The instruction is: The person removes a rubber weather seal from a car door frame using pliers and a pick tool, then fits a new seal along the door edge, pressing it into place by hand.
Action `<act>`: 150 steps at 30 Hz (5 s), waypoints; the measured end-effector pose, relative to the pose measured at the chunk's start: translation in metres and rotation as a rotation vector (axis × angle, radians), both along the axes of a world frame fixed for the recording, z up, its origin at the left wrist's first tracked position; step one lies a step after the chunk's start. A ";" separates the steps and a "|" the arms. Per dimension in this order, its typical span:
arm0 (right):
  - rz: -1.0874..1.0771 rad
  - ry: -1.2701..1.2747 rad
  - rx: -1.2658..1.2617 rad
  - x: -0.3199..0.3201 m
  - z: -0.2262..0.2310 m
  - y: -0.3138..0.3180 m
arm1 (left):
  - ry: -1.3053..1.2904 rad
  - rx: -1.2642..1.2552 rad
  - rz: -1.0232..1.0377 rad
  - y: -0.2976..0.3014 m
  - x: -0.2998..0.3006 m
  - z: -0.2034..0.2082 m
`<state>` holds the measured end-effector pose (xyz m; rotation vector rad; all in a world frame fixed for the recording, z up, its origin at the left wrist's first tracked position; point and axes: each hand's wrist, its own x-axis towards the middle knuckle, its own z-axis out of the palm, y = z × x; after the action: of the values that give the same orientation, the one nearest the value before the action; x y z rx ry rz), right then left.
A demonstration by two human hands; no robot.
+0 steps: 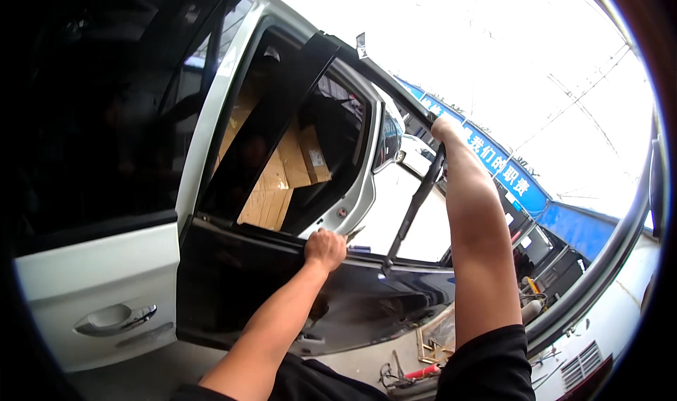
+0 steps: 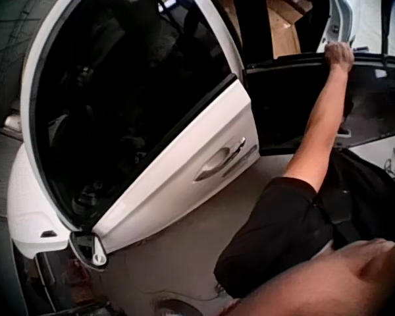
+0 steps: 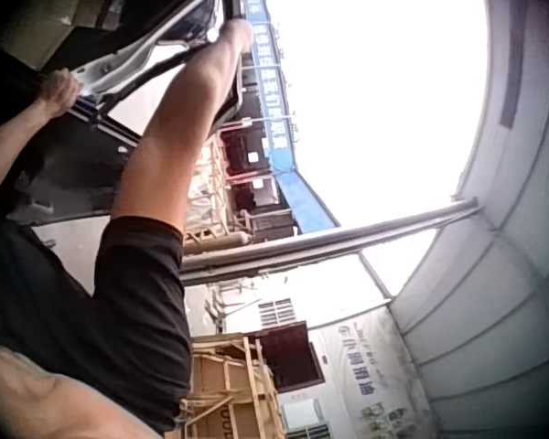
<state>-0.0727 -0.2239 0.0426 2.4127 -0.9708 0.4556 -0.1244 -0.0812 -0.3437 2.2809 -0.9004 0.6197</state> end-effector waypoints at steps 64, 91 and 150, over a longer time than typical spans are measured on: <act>1.351 -0.025 0.703 -0.159 -0.323 -0.183 | -0.035 -0.026 0.200 -0.113 -0.041 0.027; 0.931 0.104 0.647 -0.208 -0.262 -0.275 | -0.139 -0.037 0.050 -0.115 -0.081 0.020; 0.933 -0.162 0.328 -0.395 -0.210 -0.136 | 0.133 -0.104 -0.052 0.001 -0.128 0.395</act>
<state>-0.4681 -0.3598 -0.1674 3.0685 0.1209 0.8628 -0.2519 -0.0800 0.0513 2.1714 -0.8407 0.4754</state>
